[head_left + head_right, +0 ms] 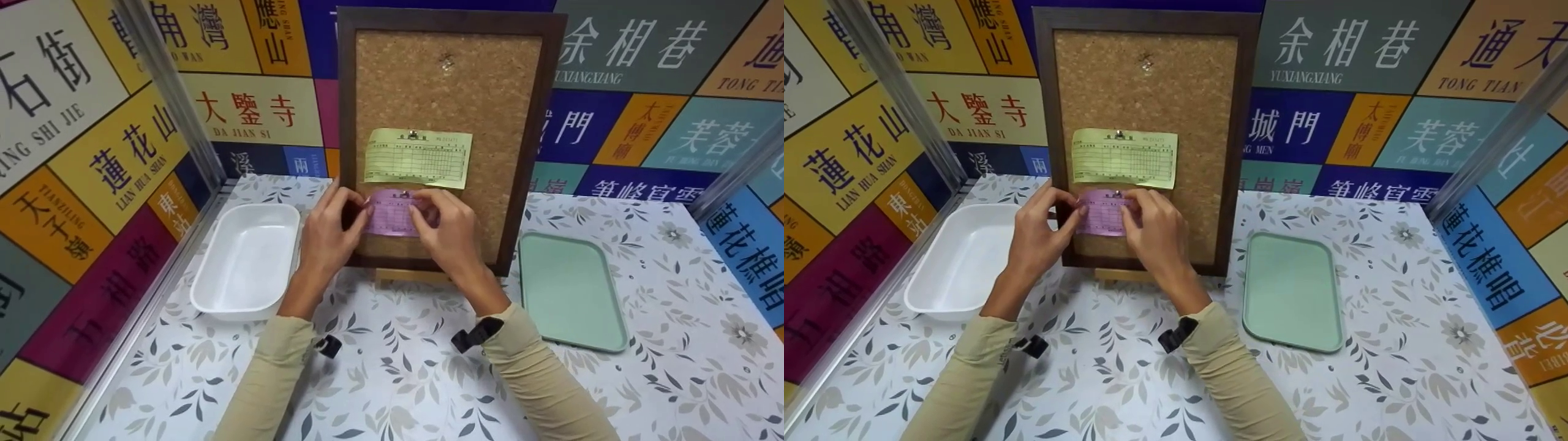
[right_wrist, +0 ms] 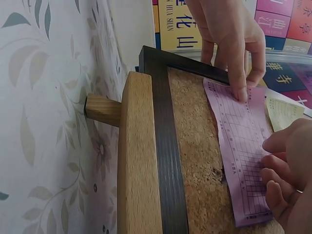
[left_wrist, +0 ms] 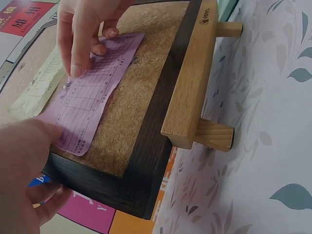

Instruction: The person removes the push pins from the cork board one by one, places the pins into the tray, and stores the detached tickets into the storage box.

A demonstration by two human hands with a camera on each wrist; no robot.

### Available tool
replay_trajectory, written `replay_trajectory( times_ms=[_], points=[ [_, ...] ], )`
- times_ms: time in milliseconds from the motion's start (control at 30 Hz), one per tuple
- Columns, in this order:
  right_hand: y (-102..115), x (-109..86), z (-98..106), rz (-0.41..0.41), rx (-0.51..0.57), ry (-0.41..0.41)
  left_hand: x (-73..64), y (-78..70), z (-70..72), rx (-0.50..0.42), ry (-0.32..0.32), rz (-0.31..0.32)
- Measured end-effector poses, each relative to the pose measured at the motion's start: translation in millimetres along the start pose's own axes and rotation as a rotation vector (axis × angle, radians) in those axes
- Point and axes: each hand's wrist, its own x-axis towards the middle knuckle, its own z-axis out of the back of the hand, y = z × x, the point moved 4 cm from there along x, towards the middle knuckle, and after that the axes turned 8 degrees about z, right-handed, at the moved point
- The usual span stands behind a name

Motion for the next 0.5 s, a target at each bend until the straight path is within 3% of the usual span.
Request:
replay_trajectory(
  times_ms=[500],
  points=[
    [5.4, 2.5, -11.8, 0.015, -0.105, -0.03, -2.0, 1.3, -1.5, 0.006, 0.037, 0.028]
  ],
)
